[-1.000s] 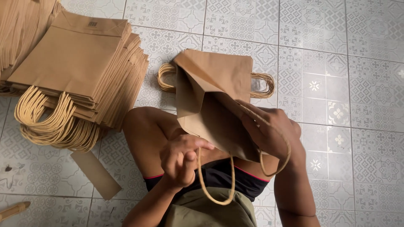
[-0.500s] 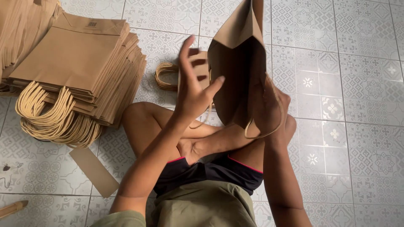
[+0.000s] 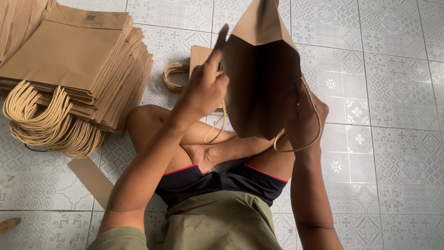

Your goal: The person is shaping and folding paper bags from a large stack on the floor.

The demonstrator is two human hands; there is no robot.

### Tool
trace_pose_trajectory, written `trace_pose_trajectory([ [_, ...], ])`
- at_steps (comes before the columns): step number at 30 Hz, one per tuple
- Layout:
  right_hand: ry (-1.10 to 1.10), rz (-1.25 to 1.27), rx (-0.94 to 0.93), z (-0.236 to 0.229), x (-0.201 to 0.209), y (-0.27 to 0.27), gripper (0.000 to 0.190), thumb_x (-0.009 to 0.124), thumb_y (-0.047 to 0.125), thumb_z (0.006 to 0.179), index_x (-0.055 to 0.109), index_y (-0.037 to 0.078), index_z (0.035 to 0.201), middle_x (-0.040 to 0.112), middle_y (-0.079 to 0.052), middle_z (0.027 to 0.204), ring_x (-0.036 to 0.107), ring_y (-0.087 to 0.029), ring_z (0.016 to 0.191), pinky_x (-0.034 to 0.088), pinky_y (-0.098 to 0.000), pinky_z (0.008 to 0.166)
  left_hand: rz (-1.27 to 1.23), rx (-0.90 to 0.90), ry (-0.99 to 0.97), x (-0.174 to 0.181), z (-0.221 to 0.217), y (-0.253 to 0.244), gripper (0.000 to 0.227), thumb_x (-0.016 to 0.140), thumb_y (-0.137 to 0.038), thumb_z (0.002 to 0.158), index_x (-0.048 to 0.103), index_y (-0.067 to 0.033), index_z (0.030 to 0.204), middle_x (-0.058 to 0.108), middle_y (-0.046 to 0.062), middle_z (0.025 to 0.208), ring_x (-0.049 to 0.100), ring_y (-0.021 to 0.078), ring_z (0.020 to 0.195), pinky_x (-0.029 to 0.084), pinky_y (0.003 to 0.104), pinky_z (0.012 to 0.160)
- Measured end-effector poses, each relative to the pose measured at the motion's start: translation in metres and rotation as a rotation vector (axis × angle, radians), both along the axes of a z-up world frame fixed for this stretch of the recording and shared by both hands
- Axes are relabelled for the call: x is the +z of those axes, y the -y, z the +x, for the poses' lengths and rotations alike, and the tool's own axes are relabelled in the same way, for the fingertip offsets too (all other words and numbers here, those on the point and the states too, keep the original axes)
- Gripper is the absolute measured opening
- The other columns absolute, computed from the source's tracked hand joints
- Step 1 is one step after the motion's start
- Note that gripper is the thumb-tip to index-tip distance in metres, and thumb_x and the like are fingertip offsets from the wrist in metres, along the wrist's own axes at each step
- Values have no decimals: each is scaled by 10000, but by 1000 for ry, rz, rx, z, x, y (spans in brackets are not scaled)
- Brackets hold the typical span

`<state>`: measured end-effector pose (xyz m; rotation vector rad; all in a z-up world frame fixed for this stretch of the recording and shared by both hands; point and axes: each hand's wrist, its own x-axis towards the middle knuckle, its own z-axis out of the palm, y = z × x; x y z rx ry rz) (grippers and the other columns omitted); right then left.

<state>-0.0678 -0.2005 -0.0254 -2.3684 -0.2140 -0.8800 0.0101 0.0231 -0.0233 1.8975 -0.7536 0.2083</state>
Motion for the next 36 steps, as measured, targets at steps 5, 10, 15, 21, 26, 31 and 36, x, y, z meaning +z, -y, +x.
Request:
trace_pose_trajectory([
  [5,-15,54,22,-10,15,-3,460,544,-155,944,644,-61,1383,686,-158,829,483,-165,601,413,-305,568,54,73,-53,20,-13,-14,837,425,117,868,96,-81,1611,445,256,1625,700,217,800,566,325,757],
  [10,-13,113,83,-11,18,-1,440,513,-151,957,621,-92,1380,762,-198,1001,570,-160,665,446,-281,598,125,165,-15,27,-19,-22,839,450,134,894,160,-100,1646,618,82,796,432,129,582,430,329,601],
  [15,-61,63,3,-8,10,8,399,548,-95,964,679,-88,1341,725,-173,839,477,-157,557,378,-290,523,153,156,8,27,-20,-26,850,463,138,886,196,-108,1656,429,21,672,372,114,554,361,317,564],
  [21,-250,166,75,-6,18,16,128,546,-53,980,666,-67,1022,555,-86,726,405,-153,616,364,-285,572,68,41,70,28,-24,-26,989,535,136,876,43,-215,1659,756,212,1405,761,144,828,631,298,751],
  [26,-212,-67,178,1,47,10,345,579,-106,915,724,-93,1228,735,-195,836,556,-211,519,420,-327,484,418,167,498,45,-29,-14,635,762,39,884,402,-186,1355,434,108,1299,489,289,1180,431,410,1046],
  [31,-203,-268,235,14,54,17,320,671,-60,942,783,-32,1240,774,-160,853,592,-183,474,446,-304,455,826,-73,884,56,-33,-14,365,733,-292,754,689,-236,1112,596,-8,1313,495,171,1172,328,345,1025],
  [36,-186,-329,306,30,52,38,299,762,37,935,818,-32,1221,779,-172,869,667,-191,548,460,-287,493,1021,-19,942,19,-34,-20,133,632,-238,913,665,-197,1035,577,-6,829,497,148,790,348,314,951],
])
